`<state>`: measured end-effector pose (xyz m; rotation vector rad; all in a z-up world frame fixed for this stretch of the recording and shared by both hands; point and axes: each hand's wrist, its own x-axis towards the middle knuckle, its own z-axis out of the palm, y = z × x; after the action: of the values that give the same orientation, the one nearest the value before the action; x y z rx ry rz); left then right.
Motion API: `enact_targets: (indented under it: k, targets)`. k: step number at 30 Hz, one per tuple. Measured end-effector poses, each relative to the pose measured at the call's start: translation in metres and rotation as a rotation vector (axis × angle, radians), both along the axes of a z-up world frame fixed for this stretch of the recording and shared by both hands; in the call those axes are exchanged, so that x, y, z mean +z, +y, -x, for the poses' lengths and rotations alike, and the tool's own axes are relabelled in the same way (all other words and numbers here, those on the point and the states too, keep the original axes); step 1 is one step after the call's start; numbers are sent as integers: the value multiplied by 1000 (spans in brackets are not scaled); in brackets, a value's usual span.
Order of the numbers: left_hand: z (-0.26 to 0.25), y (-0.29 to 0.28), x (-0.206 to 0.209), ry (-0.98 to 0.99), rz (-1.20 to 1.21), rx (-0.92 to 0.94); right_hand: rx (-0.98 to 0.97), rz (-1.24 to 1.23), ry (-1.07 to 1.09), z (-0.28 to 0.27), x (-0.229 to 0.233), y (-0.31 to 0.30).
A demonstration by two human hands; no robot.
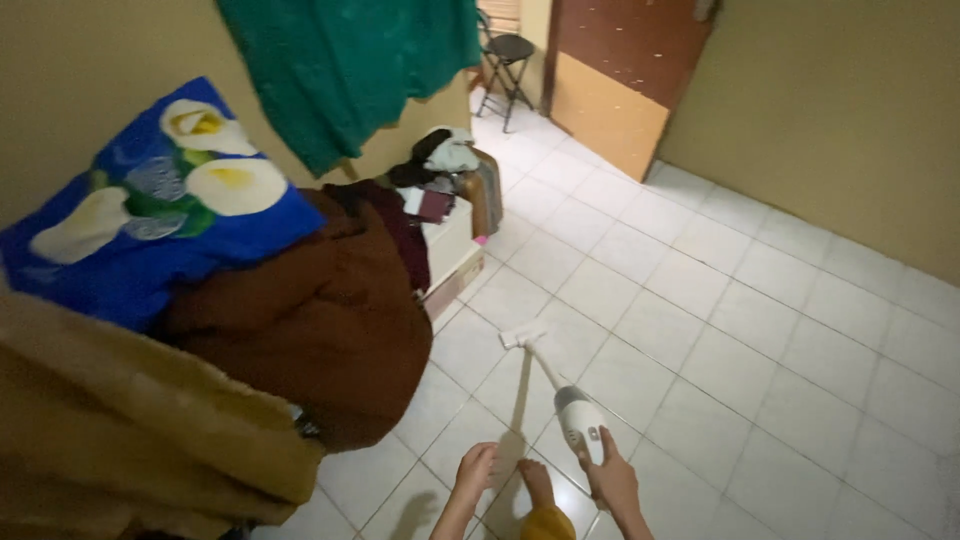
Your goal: The person uses a handheld vacuum cleaner to clean the tiled floor of a room. They move the vacuum back and forth across the floor, navigating around a shoe rack, a blue stool, and a pile of bedding.
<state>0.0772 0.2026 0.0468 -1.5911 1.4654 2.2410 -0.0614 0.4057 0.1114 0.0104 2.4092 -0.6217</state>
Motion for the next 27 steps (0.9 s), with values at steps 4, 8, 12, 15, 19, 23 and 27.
enact_targets:
  k: [4, 8, 12, 15, 19, 23, 27]
  targets:
    - [38, 14, -27, -12, 4, -63, 20, -19, -22, 19, -20, 11]
    - [73, 7, -35, -23, 137, -122, 63, -31, -23, 47, -8, 1]
    - [126, -12, -35, 50, 176, -34, 71, 49, -46, 102, 3, -23]
    - [163, -16, -42, 58, 213, -19, 133, 62, -42, 141, 8, -40]
    - [191, -26, -19, 11, 162, -19, 227, 74, -39, 188, -8, -66]
    - [201, -30, -24, 99, 139, 119, 252, 83, -42, 222, -15, -90]
    - [213, -34, -61, 22, 0, 263, 324, 81, -12, 251, -20, -110]
